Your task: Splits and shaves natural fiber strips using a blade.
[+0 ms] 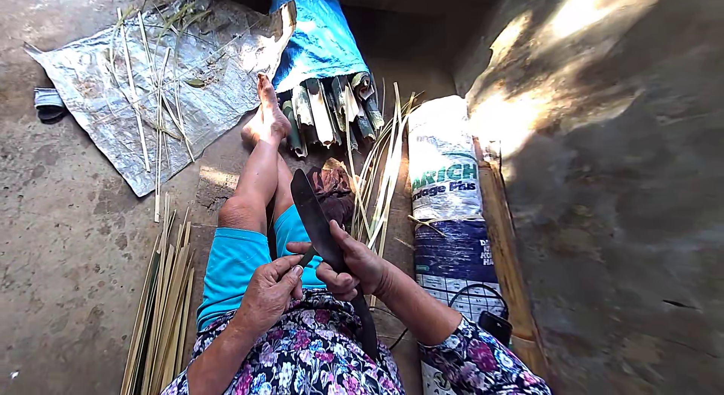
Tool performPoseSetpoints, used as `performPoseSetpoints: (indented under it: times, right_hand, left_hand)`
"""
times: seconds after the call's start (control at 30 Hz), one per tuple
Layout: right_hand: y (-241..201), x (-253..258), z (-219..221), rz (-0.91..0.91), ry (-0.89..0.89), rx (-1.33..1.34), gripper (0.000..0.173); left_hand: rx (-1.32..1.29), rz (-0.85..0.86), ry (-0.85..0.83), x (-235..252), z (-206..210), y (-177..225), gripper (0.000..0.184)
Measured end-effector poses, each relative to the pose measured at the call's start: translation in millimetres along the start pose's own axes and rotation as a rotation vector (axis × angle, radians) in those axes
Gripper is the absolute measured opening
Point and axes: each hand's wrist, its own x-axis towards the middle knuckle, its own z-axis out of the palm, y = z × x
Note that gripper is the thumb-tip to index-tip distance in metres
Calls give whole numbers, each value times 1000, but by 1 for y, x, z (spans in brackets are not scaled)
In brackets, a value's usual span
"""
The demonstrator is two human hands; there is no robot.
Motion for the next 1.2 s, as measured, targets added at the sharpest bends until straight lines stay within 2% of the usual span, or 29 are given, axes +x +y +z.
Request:
performPoseSetpoints:
  times: [0.5,0.57,0.67,0.83,1.0,1.2]
  right_hand:
    - [1,-5,4,-12,21,-41,84]
    - [1,-6,6,-7,32,-36,82]
    - [2,-7,7,43,51,8,72]
    - [0,-7,25,62,250,-55,70]
    - [6,-9,19,1,137,-21,71]
    - [13,-10,17,-48,124,13,73]
  left_hand:
    - [-11,28,-8,-3,2,-2,26]
    - [-10,24,-15,-3,3,-1,27]
    - [-53,-2,-42,-4,5,0,38]
    - [-69,4,-33,-3,7,-1,38]
    - [-91,0,-54,-2,9,0,33]
    - [-107,22,-96,-1,10,-6,30]
